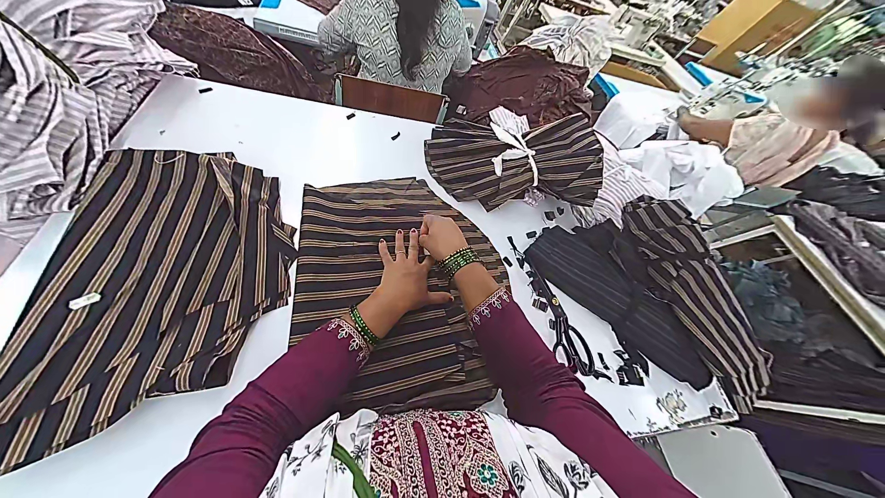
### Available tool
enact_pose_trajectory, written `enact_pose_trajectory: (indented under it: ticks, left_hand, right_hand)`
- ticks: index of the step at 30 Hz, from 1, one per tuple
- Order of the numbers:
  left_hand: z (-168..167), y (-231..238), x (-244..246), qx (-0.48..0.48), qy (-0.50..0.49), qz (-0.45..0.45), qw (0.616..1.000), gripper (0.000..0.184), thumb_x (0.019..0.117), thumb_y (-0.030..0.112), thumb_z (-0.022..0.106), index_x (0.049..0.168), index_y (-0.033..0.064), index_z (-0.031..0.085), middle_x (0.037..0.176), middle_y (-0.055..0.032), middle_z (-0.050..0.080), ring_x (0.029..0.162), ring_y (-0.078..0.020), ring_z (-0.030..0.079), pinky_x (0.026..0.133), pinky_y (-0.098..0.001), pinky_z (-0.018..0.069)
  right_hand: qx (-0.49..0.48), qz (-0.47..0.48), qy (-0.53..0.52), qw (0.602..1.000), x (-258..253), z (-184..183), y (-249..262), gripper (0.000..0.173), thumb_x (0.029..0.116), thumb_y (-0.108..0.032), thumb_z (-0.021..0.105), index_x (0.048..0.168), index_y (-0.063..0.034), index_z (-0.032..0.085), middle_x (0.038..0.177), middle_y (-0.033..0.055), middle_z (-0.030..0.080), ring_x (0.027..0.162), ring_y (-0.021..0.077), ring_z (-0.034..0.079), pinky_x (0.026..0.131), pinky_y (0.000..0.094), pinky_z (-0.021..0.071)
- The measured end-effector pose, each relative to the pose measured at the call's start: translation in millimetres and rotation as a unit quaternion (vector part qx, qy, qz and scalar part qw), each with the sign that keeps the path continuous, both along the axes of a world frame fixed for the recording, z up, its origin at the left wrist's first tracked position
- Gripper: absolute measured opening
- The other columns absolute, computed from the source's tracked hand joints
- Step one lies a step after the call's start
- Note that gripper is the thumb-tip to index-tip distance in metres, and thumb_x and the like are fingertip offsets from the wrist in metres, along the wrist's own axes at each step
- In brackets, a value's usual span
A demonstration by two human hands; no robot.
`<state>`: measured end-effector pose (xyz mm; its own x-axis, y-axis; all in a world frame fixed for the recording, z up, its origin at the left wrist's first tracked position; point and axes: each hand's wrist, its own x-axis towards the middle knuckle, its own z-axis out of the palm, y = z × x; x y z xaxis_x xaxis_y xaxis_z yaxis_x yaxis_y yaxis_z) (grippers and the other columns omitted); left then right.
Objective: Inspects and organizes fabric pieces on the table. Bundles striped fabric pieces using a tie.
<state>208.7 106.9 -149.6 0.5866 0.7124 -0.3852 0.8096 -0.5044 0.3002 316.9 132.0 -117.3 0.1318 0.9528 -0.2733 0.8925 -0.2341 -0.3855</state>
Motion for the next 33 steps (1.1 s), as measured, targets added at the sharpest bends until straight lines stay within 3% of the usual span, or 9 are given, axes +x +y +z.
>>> enact_pose_trajectory:
  ticks: [7, 12, 15, 17, 19, 25, 29, 31, 33]
  left_hand:
    - [-3.5, -1.9, -2.3, 0.015, 0.008, 0.008, 1.0, 0.11, 0.0812, 0.087, 0.051, 0.165, 0.0229, 0.021, 0.169, -0.0284, -0.004, 0.154, -0.0535, -0.007, 0.112, -0.0815, 0.0006]
    - [-27.0, 6.5, -25.8, 0.083, -0.091, 0.048, 0.991, 0.11, 0.0799, 0.085, 0.057, 0.165, 0.0231, 0.024, 0.171, -0.0236, 0.005, 0.156, -0.0491, 0.0, 0.116, -0.0766, -0.0012]
    - [-28.8, -3.6, -45.5, 0.118, -0.294, 0.05, 0.947, 0.09, 0.0852, 0.058, 0.074, 0.154, 0.0078, 0.045, 0.164, -0.023, 0.031, 0.152, -0.0457, 0.025, 0.119, -0.0672, 0.0207]
    - [-15.3, -35.8, -58.3, 0.134, -0.339, -0.002, 0.931, 0.077, 0.0827, 0.05, 0.08, 0.142, 0.0064, 0.058, 0.143, -0.0226, 0.054, 0.133, -0.0425, 0.051, 0.105, -0.0629, 0.0433]
    - [-8.4, -77.2, -70.7, 0.108, -0.328, -0.083, 0.935, 0.067, 0.0837, 0.044, 0.08, 0.135, 0.0043, 0.063, 0.13, -0.0224, 0.063, 0.119, -0.0405, 0.062, 0.097, -0.0581, 0.0511]
    - [-25.7, -115.1, -90.2, 0.054, -0.322, -0.082, 0.942, 0.021, 0.0956, 0.01, 0.057, 0.096, -0.0041, 0.073, 0.111, -0.021, 0.071, 0.106, -0.0368, 0.068, 0.091, -0.052, 0.0538]
    - [-11.1, -100.6, -113.7, -0.118, -0.342, 0.047, 0.931, 0.019, 0.0995, 0.009, 0.057, 0.099, -0.0043, 0.07, 0.102, -0.0135, 0.07, 0.093, -0.0185, 0.066, 0.087, -0.0394, 0.0531]
    - [-6.3, -82.3, -137.5, -0.077, -0.34, 0.166, 0.922, 0.018, 0.1029, 0.008, 0.054, 0.102, -0.0065, 0.066, 0.093, -0.0172, 0.067, 0.082, -0.0243, 0.066, 0.078, -0.0457, 0.0563]
    - [4.8, -59.9, -159.8, 0.095, -0.279, 0.251, 0.922, 0.023, 0.1042, 0.011, 0.052, 0.115, -0.0064, 0.062, 0.11, -0.028, 0.064, 0.099, -0.042, 0.065, 0.086, -0.0618, 0.0509]
  right_hand:
    - [0.149, -0.056, 0.124, 0.979, 19.5, -26.7, 4.5, 0.025, 0.1028, -0.019, 0.061, 0.117, 0.0011, 0.063, 0.104, 0.0263, 0.068, 0.093, 0.0426, 0.068, 0.079, 0.0604, 0.055]
    - [0.162, -0.194, 0.412, 0.876, 46.9, -15.5, -46.8, 0.025, 0.1059, -0.008, 0.052, 0.129, 0.0014, 0.055, 0.095, 0.0113, 0.065, 0.069, 0.014, 0.066, 0.061, 0.0305, 0.0581]
    - [0.09, -0.209, 0.478, 0.848, 60.8, -17.8, -108.6, 0.018, 0.106, -0.008, 0.051, 0.123, -0.003, 0.051, 0.09, 0.0028, 0.057, 0.068, 0.0094, 0.06, 0.062, 0.029, 0.056]
    - [0.078, -0.196, 0.473, 0.855, 65.8, -21.2, -145.6, 0.01, 0.1035, -0.007, 0.055, 0.113, -0.0048, 0.054, 0.071, -0.0035, 0.051, 0.051, 0.0026, 0.045, 0.049, 0.0193, 0.0431]
    - [0.067, -0.191, 0.475, 0.856, 65.3, -24.8, -176.8, 0.008, 0.099, 0.002, 0.057, 0.102, -0.0051, 0.054, 0.064, -0.0053, 0.048, 0.045, -0.0001, 0.038, 0.044, 0.015, 0.0332]
    - [0.108, -0.137, 0.374, 0.911, 62.2, -47.2, -203.4, 0.006, 0.0955, 0.004, 0.062, 0.099, 0.001, 0.065, 0.069, -0.0029, 0.052, 0.052, 0.0006, 0.041, 0.05, 0.0173, 0.0367]
    - [0.126, -0.076, 0.274, 0.95, 61.6, -50.9, -201.9, 0.006, 0.0947, -0.003, 0.066, 0.098, 0.0005, 0.07, 0.085, 0.0067, 0.063, 0.074, 0.0122, 0.056, 0.071, 0.0327, 0.0476]
    - [0.121, -0.04, 0.226, 0.966, 60.6, -47.9, -202.1, 0.013, 0.0922, -0.004, 0.07, 0.102, 0.0025, 0.073, 0.104, 0.0169, 0.068, 0.099, 0.0265, 0.064, 0.09, 0.0461, 0.05]
    - [0.113, -0.01, 0.187, 0.976, 57.4, -46.7, -202.7, 0.018, 0.092, -0.005, 0.07, 0.108, 0.0025, 0.073, 0.11, 0.0204, 0.067, 0.107, 0.0324, 0.063, 0.096, 0.0494, 0.049]
